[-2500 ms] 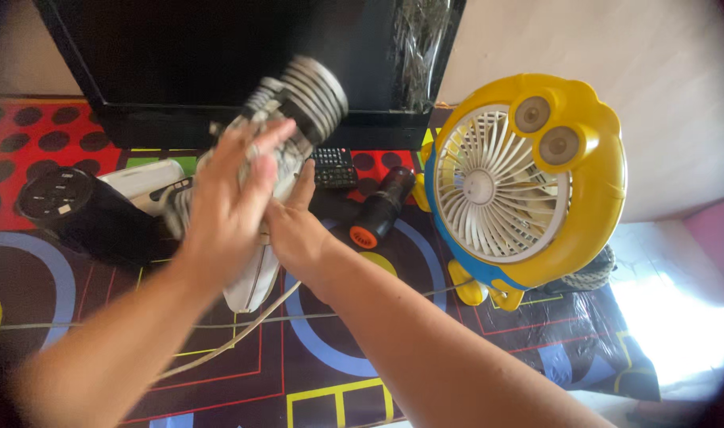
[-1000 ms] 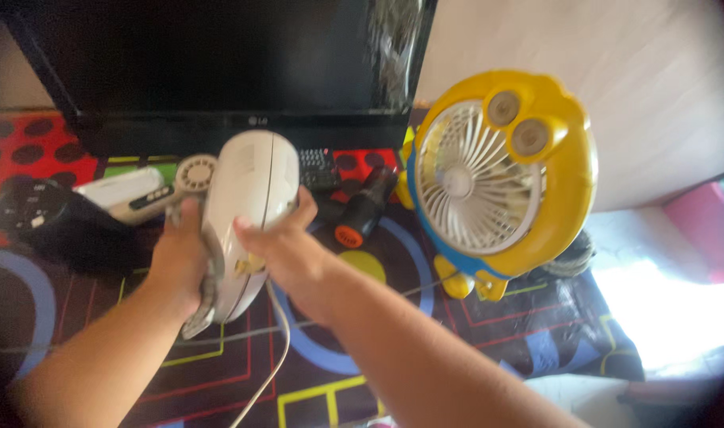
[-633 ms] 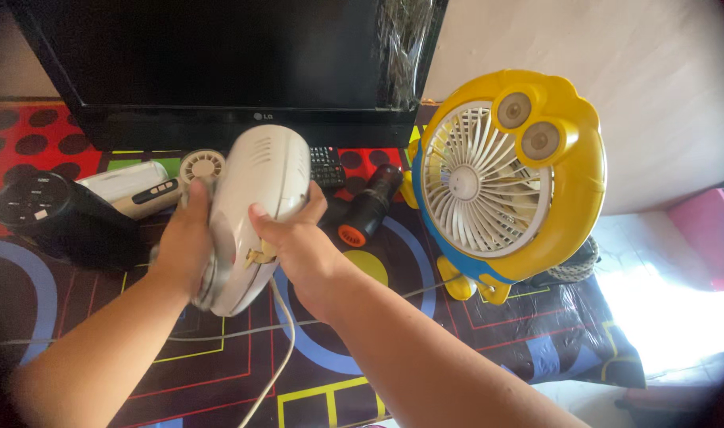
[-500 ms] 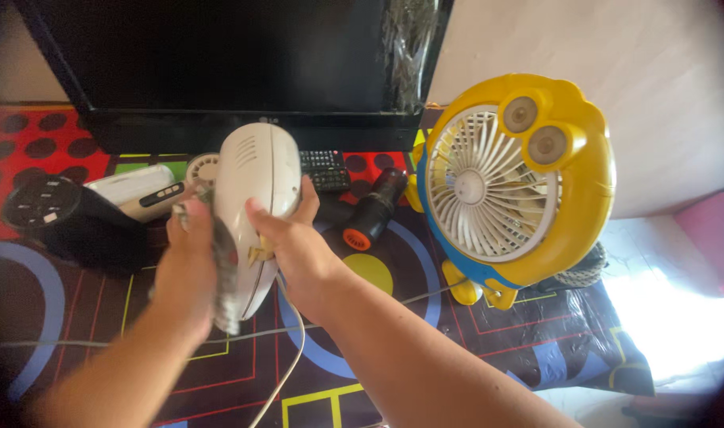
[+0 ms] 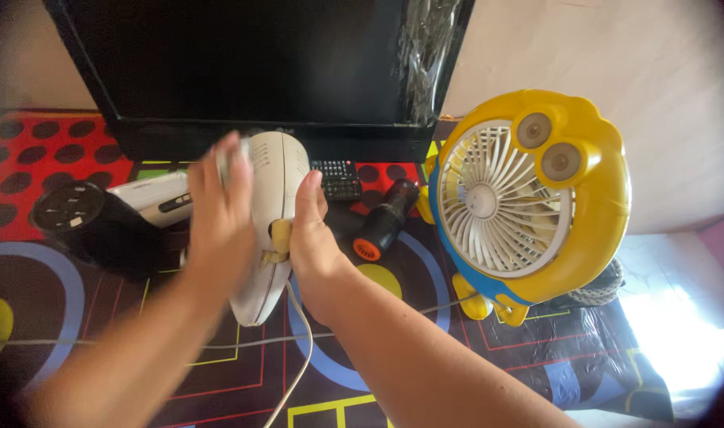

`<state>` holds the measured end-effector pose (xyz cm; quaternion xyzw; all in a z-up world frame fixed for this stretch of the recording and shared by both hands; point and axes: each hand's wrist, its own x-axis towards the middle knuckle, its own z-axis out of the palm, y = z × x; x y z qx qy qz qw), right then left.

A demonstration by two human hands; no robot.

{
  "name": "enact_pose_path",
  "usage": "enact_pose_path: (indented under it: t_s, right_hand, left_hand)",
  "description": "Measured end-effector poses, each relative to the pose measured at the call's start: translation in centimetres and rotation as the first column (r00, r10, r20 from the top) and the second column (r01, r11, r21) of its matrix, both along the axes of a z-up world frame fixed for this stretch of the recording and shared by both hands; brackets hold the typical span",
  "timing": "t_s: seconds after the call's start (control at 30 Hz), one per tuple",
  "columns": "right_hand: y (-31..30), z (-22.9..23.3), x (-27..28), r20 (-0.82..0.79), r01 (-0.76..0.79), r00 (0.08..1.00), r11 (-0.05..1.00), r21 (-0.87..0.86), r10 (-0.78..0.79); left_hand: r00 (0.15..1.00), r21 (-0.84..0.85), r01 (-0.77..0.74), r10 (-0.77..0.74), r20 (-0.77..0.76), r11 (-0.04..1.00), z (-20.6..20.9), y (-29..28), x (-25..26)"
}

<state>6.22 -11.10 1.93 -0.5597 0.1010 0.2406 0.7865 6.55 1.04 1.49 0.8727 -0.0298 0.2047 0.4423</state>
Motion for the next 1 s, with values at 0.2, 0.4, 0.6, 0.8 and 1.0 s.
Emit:
enact_pose_path:
  t_s: [0.2,0.4,0.6,0.8,1.0]
  right_hand:
    - [-1.7,0.0,-1.0,0.035,-0.062,0.997,0.985,-0.160,0.068]
    - [-3.9,2.1,-1.4,-0.098,-0.071,0.993,0.989,-0.133,0.058]
    - [-5.3,1.8,-2.0,0.201,-0.027,0.974,0.939,-0.343,0.101]
    - [-6.0,-0.5,-2.8,0.602,0.025,0.793,0.982,-0.189,0.096]
    - [-6.7,-1.2,-3.5,0.515,-0.001,0.829,0.922,-0.386,0.217]
  left_hand:
    - [0.996,-0.153,0.008,-0.021,-0.082,0.988,-2.1,-0.1,-2.8]
    - [0.820,-0.489,-0.214,-0.116,-0.560,0.846,-2.4,1.8,3.7]
    - [0.962,-0.336,-0.069,-0.026,-0.272,0.939,0.7,0.2,1.2]
    - [0.999,-0.441,0.047,-0.044,0.018,0.896,0.9,-0.9,-1.3]
    - [0.975,-0.440,0.068,-0.152,-0.160,0.896,-3.6,2.6,-0.1]
